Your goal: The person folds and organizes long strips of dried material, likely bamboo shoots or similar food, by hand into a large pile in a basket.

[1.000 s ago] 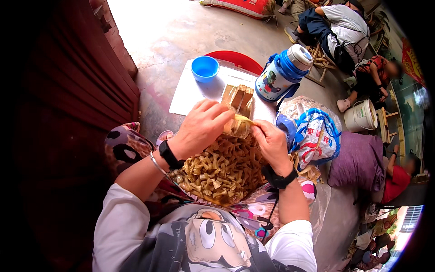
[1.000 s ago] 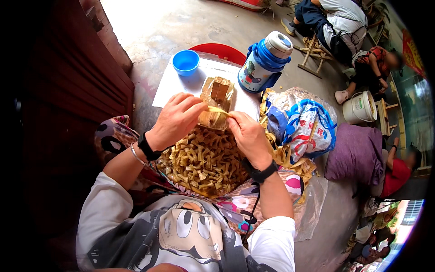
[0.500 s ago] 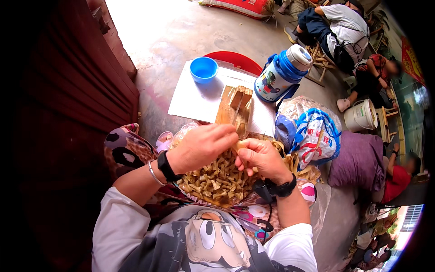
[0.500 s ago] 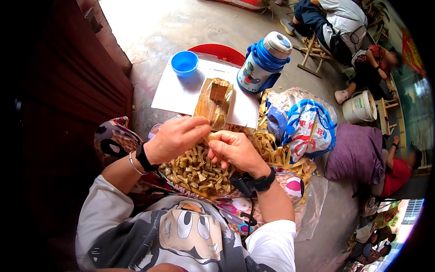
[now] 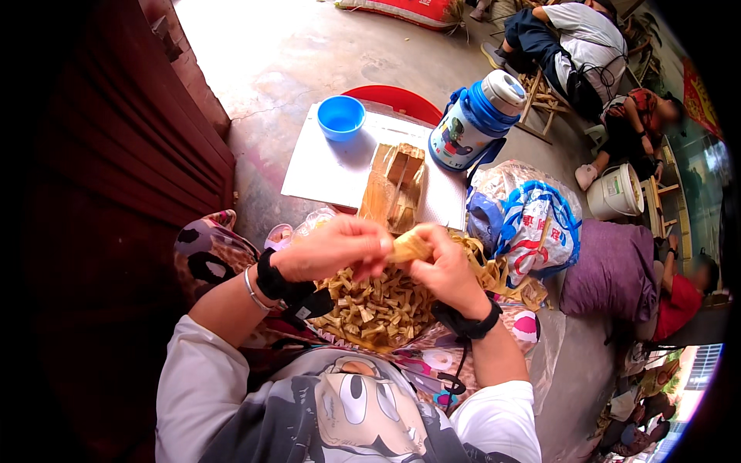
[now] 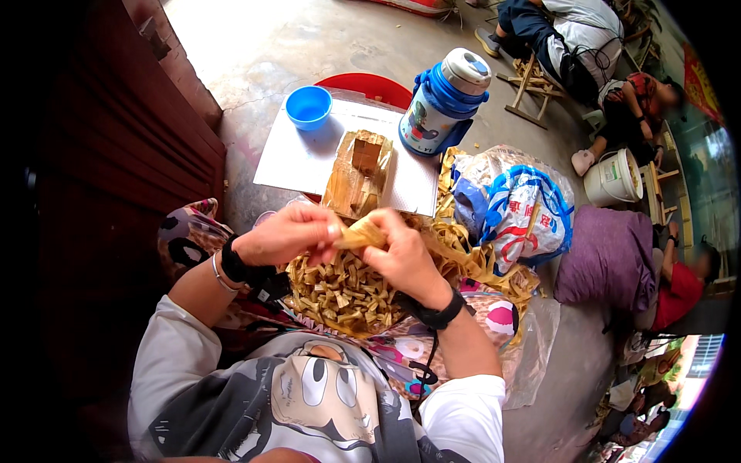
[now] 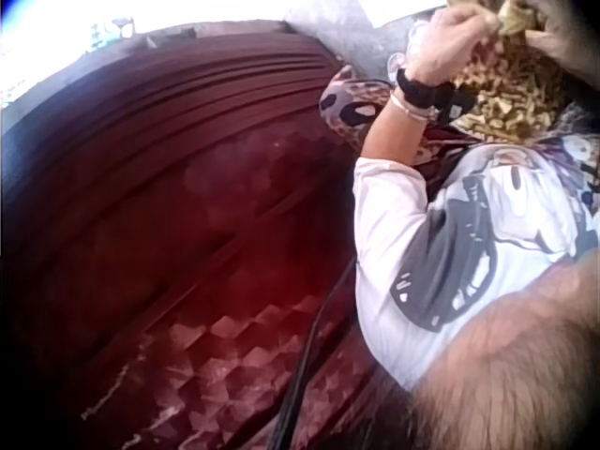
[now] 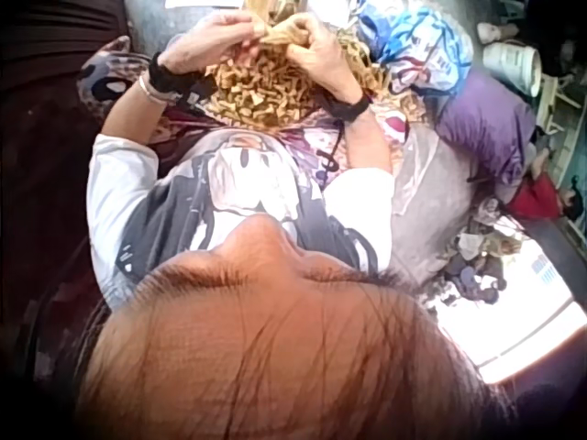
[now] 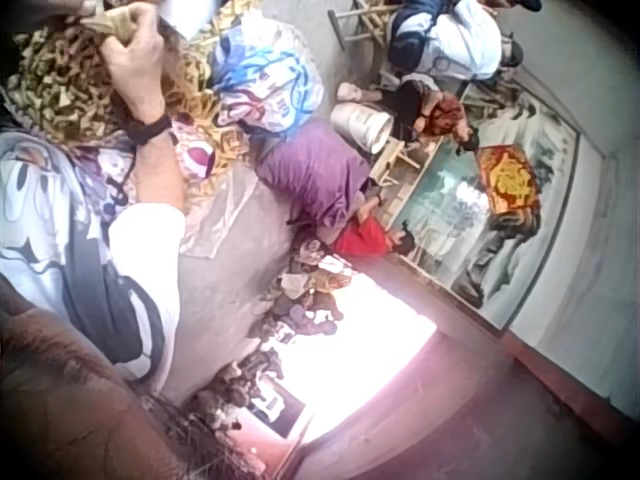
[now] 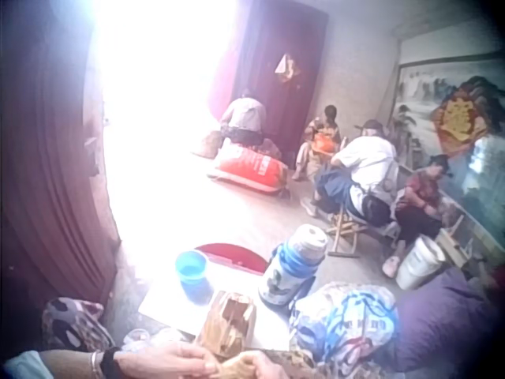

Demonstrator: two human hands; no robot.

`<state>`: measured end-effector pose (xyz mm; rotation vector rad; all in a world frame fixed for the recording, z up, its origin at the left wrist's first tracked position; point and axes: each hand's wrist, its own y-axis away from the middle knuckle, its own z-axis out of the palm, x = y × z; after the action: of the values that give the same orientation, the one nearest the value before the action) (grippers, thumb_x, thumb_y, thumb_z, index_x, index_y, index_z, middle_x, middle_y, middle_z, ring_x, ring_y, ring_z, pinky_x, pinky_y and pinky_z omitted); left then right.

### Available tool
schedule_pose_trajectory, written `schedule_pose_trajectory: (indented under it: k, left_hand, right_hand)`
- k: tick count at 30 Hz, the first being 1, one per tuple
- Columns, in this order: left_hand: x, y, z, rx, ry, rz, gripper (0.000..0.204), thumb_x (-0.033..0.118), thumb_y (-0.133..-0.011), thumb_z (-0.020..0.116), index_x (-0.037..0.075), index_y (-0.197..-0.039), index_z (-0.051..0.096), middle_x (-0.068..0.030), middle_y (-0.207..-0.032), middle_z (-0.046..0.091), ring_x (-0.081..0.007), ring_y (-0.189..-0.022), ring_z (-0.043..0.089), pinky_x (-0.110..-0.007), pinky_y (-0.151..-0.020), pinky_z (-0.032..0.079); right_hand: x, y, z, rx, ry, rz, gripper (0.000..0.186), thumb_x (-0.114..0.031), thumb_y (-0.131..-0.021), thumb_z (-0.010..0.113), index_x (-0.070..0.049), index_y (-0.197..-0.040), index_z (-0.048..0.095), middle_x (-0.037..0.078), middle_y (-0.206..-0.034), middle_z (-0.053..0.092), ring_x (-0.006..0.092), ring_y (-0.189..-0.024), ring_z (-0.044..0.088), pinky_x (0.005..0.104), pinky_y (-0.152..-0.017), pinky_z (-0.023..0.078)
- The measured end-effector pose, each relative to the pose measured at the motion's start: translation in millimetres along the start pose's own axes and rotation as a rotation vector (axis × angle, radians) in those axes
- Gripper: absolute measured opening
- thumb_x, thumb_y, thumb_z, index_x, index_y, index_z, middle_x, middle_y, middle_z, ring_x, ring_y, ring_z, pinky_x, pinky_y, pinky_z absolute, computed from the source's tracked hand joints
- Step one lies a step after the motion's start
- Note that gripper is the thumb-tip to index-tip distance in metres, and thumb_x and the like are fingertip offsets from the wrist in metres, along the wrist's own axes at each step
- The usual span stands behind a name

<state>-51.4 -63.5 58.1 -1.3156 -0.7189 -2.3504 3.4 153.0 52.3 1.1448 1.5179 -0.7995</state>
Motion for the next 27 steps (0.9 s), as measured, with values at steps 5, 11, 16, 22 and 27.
schedule_pose_trajectory:
  k: [5, 11, 16, 22, 27]
  left_hand:
    - [-9.2, -6.7, 9.1, 0.08, -0.149, 0.18, 0.027, 0.006, -0.091, 0.051, 0.001, -0.118, 0.05, -0.002, -0.089, 0.059, -0.0075, -0.075, 0.056, -0.021, -0.061, 0.047]
    - [-25.5, -13.3, 6.7, 0.195, -0.855, 0.505, 0.023, 0.008, -0.085, 0.057, 0.0, -0.107, 0.054, -0.0048, -0.079, 0.059, -0.0185, -0.071, 0.06, -0.028, -0.06, 0.048]
    - [-13.4, -9.0, 13.5, 0.282, -1.18, 0.698, 0.023, 0.005, -0.075, 0.062, 0.001, -0.095, 0.053, -0.0116, -0.091, 0.056, -0.0306, -0.074, 0.06, -0.034, -0.063, 0.05]
    - [-3.5, -5.1, 14.4, 0.177, -1.115, 0.746, 0.027, -0.002, -0.068, 0.064, 0.004, -0.091, 0.049, -0.0128, -0.115, 0.054, -0.0293, -0.082, 0.061, -0.034, -0.066, 0.05]
    - [-2.6, -4.7, 12.1, 0.299, -1.173, 0.83, 0.025, -0.002, -0.069, 0.06, 0.004, -0.091, 0.049, -0.0137, -0.121, 0.052, -0.031, -0.085, 0.061, -0.035, -0.071, 0.051]
  right_hand:
    - [-10.0, 2.6, -3.4, -0.136, -0.591, 0.2, 0.032, -0.017, -0.091, 0.057, -0.006, -0.119, 0.047, 0.007, -0.082, 0.063, 0.0089, -0.058, 0.057, 0.019, -0.05, 0.047]
    - [4.1, 4.9, -2.9, -0.056, -0.645, 0.304, 0.026, -0.025, -0.095, 0.053, -0.002, -0.107, 0.059, 0.004, -0.084, 0.063, 0.0062, -0.06, 0.058, 0.0152, -0.046, 0.045]
    - [9.9, 1.6, -3.1, 0.072, -0.874, 0.344, 0.023, -0.023, -0.093, 0.057, -0.003, -0.105, 0.057, 0.005, -0.084, 0.063, 0.0091, -0.057, 0.06, 0.0161, -0.042, 0.046]
    - [5.3, -1.6, 4.8, 0.028, -0.917, 0.362, 0.026, -0.021, -0.092, 0.058, -0.005, -0.112, 0.051, 0.003, -0.087, 0.062, 0.0085, -0.055, 0.06, 0.0145, -0.041, 0.045]
    - [2.7, 1.3, -1.7, -0.067, -0.931, 0.315, 0.026, -0.021, -0.091, 0.059, -0.004, -0.109, 0.053, 0.007, -0.09, 0.063, 0.0107, -0.066, 0.063, 0.015, -0.043, 0.046]
